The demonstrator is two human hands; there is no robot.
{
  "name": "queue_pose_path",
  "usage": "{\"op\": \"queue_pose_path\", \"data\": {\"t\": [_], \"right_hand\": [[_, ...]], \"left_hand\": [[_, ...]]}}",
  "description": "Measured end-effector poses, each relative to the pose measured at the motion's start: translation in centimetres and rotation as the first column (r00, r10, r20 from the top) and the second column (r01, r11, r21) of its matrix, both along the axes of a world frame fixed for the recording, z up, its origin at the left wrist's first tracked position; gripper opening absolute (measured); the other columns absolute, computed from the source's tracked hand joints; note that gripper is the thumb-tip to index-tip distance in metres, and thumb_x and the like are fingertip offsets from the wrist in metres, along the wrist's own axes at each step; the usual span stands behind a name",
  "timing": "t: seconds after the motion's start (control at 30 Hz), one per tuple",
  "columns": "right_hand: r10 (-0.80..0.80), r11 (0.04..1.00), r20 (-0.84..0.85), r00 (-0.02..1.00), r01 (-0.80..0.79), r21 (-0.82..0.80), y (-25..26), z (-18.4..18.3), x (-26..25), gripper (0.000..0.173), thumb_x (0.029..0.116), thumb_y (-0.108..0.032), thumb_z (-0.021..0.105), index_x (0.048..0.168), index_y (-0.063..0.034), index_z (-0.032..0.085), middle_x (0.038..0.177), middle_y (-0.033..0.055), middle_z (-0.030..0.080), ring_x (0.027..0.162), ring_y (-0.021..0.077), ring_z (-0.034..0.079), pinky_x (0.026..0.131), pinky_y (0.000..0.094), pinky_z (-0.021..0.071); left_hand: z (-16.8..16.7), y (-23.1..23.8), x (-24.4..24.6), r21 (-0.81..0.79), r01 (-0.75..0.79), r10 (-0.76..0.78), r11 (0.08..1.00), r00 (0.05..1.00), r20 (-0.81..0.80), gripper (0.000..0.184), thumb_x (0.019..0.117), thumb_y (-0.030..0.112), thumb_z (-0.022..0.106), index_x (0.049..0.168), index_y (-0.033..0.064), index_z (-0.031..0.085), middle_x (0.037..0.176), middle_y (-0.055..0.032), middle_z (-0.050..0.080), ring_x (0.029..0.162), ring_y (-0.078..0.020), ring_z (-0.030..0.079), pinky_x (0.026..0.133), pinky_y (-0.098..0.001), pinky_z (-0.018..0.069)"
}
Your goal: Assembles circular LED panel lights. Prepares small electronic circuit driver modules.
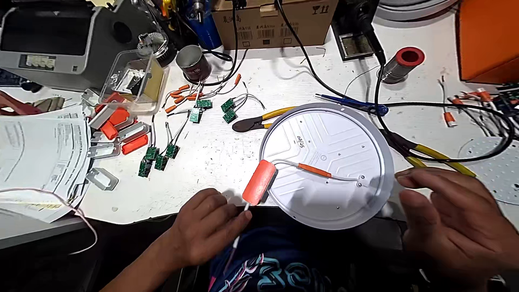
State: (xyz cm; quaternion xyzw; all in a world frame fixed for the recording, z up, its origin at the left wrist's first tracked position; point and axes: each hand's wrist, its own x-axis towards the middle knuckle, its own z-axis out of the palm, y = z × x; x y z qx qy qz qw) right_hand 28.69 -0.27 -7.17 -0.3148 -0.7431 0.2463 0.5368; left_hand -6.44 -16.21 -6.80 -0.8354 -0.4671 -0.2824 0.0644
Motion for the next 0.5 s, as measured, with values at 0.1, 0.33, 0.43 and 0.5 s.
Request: {"op": "queue_pose_path", "data": {"t": [0.1, 0.33, 0.43, 0.5], "right_hand": [[0.083, 0.996, -0.044, 0.996, -0.084, -0.020, -1.5, 0.9, -1.5, 0.020, 0.1012, -0.028, 0.065, 0.117, -0.0177, 0.072, 0.106, -0.0048, 0.071, 0.102, 0.0091, 0.068, 0.088, 0.0280, 0.0581], [0.239, 0.941, -0.293, 0.926, -0.295, -0.166, -3.5, 1.9, -4.1, 0.026, 0.0993, -0.029, 0.068, 0.117, -0.0089, 0.072, 0.107, 0.0011, 0.070, 0.096, 0.0080, 0.067, 0.081, 0.0238, 0.0580], [0.120, 0.954, -0.377, 0.918, -0.212, -0.212, -3.7, 2.1, -4.0, 0.018, 0.1001, -0.018, 0.067, 0.107, -0.0031, 0.074, 0.101, 0.0021, 0.070, 0.088, 0.0052, 0.066, 0.075, 0.0204, 0.0584], [0.054, 0.948, -0.414, 0.908, -0.177, -0.265, -3.7, 2.2, -3.5, 0.017, 0.0996, -0.016, 0.067, 0.106, -0.0017, 0.075, 0.097, 0.0020, 0.069, 0.082, 0.0048, 0.066, 0.071, 0.0203, 0.0582]], "left_hand": [[2.8, 2.6, 2.8, -0.084, 0.023, -0.005, 0.996, 0.977, 0.214, 0.019, 0.1037, 0.025, 0.060, 0.121, 0.0219, 0.068, 0.120, -0.0003, 0.066, 0.118, -0.0185, 0.058, 0.105, -0.0379, 0.0438], [4.4, 10.1, 9.9, -0.134, 0.259, -0.153, 0.957, 0.836, 0.527, 0.019, 0.1021, 0.026, 0.065, 0.100, 0.0107, 0.076, 0.088, 0.0016, 0.074, 0.094, -0.0100, 0.065, 0.095, -0.0350, 0.0474], [3.2, 11.4, 11.7, -0.223, 0.328, -0.145, 0.918, 0.801, 0.581, 0.021, 0.1025, 0.029, 0.064, 0.094, 0.0136, 0.076, 0.087, 0.0053, 0.074, 0.090, -0.0062, 0.066, 0.094, -0.0337, 0.0490], [2.6, 11.6, 12.2, -0.288, 0.361, -0.126, 0.887, 0.790, 0.600, 0.020, 0.1021, 0.030, 0.064, 0.093, 0.0153, 0.075, 0.087, 0.0080, 0.073, 0.089, -0.0045, 0.065, 0.093, -0.0327, 0.0493]]}}
